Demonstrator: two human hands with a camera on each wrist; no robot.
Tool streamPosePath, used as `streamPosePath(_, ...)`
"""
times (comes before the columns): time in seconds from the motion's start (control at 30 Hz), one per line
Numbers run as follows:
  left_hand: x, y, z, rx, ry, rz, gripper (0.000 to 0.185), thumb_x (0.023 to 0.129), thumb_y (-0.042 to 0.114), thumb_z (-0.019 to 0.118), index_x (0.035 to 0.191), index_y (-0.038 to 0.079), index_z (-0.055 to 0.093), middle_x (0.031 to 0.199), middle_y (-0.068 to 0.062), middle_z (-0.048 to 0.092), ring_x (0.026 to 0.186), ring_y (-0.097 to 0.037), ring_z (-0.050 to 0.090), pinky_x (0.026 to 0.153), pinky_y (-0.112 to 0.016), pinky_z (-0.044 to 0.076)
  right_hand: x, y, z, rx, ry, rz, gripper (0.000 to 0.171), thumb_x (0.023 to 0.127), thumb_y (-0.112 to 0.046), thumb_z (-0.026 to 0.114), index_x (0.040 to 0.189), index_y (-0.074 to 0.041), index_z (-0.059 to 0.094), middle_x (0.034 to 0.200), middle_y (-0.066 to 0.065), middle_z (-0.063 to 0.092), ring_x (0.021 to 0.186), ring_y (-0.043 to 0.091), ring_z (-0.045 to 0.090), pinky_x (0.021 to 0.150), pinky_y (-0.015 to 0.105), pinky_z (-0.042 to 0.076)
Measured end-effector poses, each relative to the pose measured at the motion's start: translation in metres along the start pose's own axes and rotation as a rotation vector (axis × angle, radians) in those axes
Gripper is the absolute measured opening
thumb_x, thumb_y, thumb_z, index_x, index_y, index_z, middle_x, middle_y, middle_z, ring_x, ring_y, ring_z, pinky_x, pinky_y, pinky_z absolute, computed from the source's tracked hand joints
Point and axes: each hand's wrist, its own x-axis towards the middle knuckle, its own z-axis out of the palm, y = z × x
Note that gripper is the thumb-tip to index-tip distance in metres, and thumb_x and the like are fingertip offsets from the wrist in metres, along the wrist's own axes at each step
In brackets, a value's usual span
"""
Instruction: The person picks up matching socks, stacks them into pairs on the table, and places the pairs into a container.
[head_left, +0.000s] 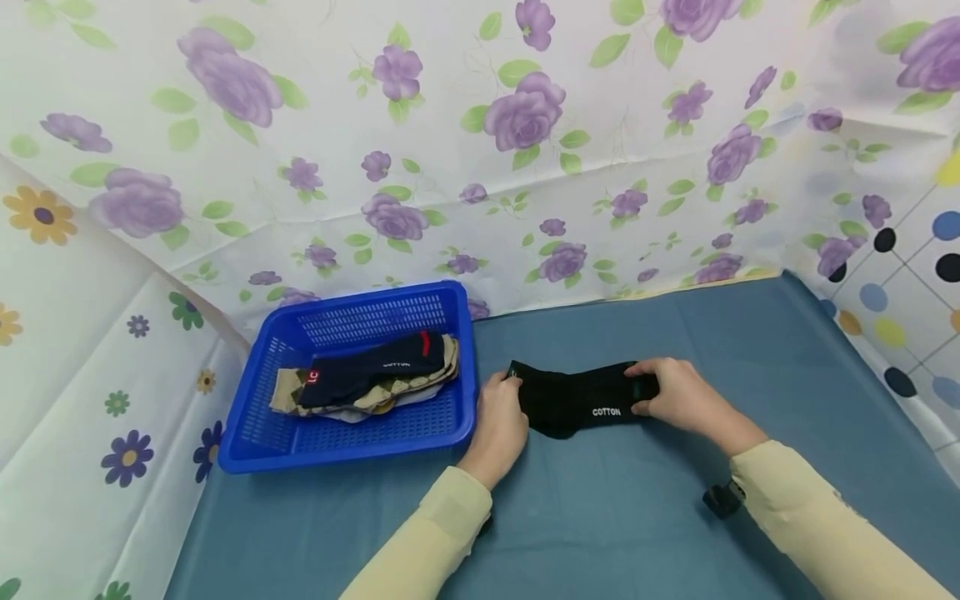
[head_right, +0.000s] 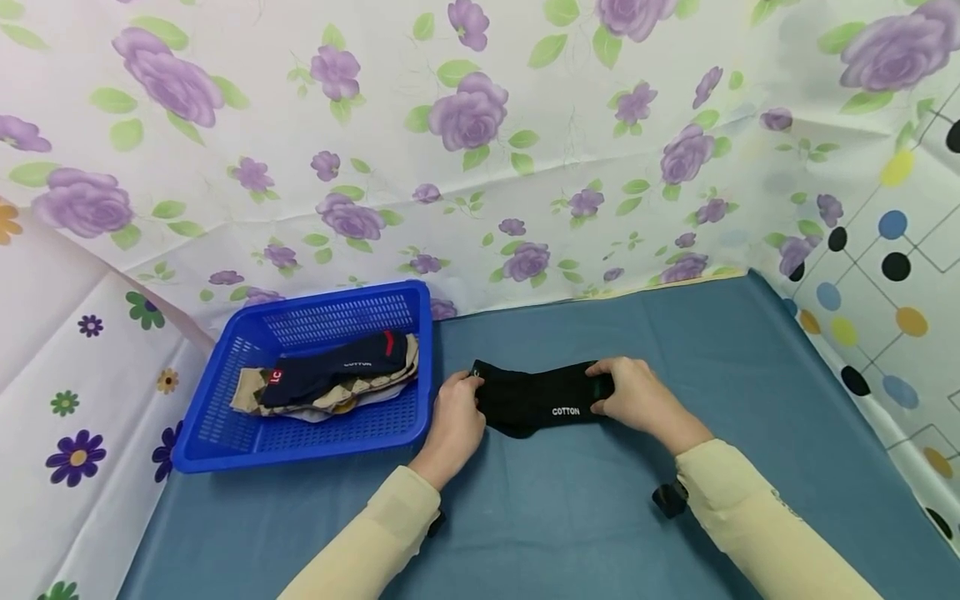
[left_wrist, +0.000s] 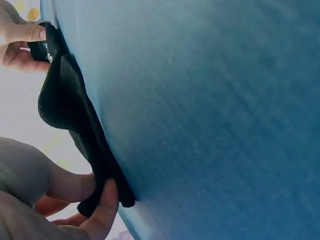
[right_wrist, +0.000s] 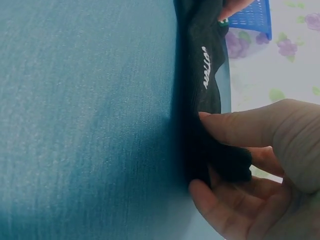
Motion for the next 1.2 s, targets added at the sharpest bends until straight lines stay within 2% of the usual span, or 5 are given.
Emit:
streamPosePath(0.27,0.004,0.001,-0.001,0.076,-0.038,-0.007,0.038,0.078,0.001,0.069,0.115,0.006,0.065,0.123,-0.013,0.058,0.111,-0.028,0.054,0.098,-0.038,0.045,-0.001,0.0,0.002,-0.028,0.002,0.011,0.046,0.079,-0.021,0.074,0.123,-0.011,0.06,0.131,0.015,0.055,0.123,0.04,0.045,0.085,0.052,0.047)
streamPosePath(0.47,0.004,-0.002,0.002,0.173,-0.049,-0.004,0.041,0.078,0.006,0.071,0.118,0.011,0.06,0.116,-0.012,0.06,0.105,-0.029,0.052,0.094,-0.037,0.045,-0.002,0.001,0.004,-0.121,0.021,-0.025,0.047,0.081,-0.024,0.073,0.123,-0.01,0.06,0.136,0.02,0.046,0.126,0.044,0.039,0.095,0.061,0.038)
streamPosePath(0.73,0.005,0.0,-0.001,0.132,-0.073,-0.026,0.046,0.08,0.007,0.067,0.124,0.015,0.057,0.124,-0.014,0.055,0.112,-0.031,0.051,0.097,-0.042,0.044,0.001,-0.001,-0.006,-0.143,0.125,-0.073,0.043,0.082,-0.028,0.072,0.12,-0.013,0.062,0.146,0.023,0.032,0.131,0.047,0.031,0.095,0.065,0.033)
streamPosePath(1.0,0.004,0.006,-0.002,0.159,0.034,0.029,0.052,0.081,0.007,0.063,0.131,0.013,0.049,0.127,-0.019,0.05,0.112,-0.034,0.051,0.094,-0.042,0.046,-0.004,-0.014,-0.014,-0.148,0.239,-0.102,0.035,0.082,-0.02,0.072,0.116,-0.013,0.066,0.144,0.017,0.04,0.13,0.04,0.037,0.094,0.06,0.039)
streamPosePath(1.2,0.005,0.011,-0.001,0.165,0.034,0.001,0.048,0.09,0.016,0.058,0.135,0.013,0.042,0.127,-0.019,0.049,0.111,-0.032,0.051,0.089,-0.043,0.05,-0.005,-0.011,-0.008,-0.213,0.198,-0.079,0.04,0.082,-0.02,0.071,0.12,-0.012,0.063,0.145,0.018,0.038,0.13,0.041,0.038,0.087,0.055,0.045)
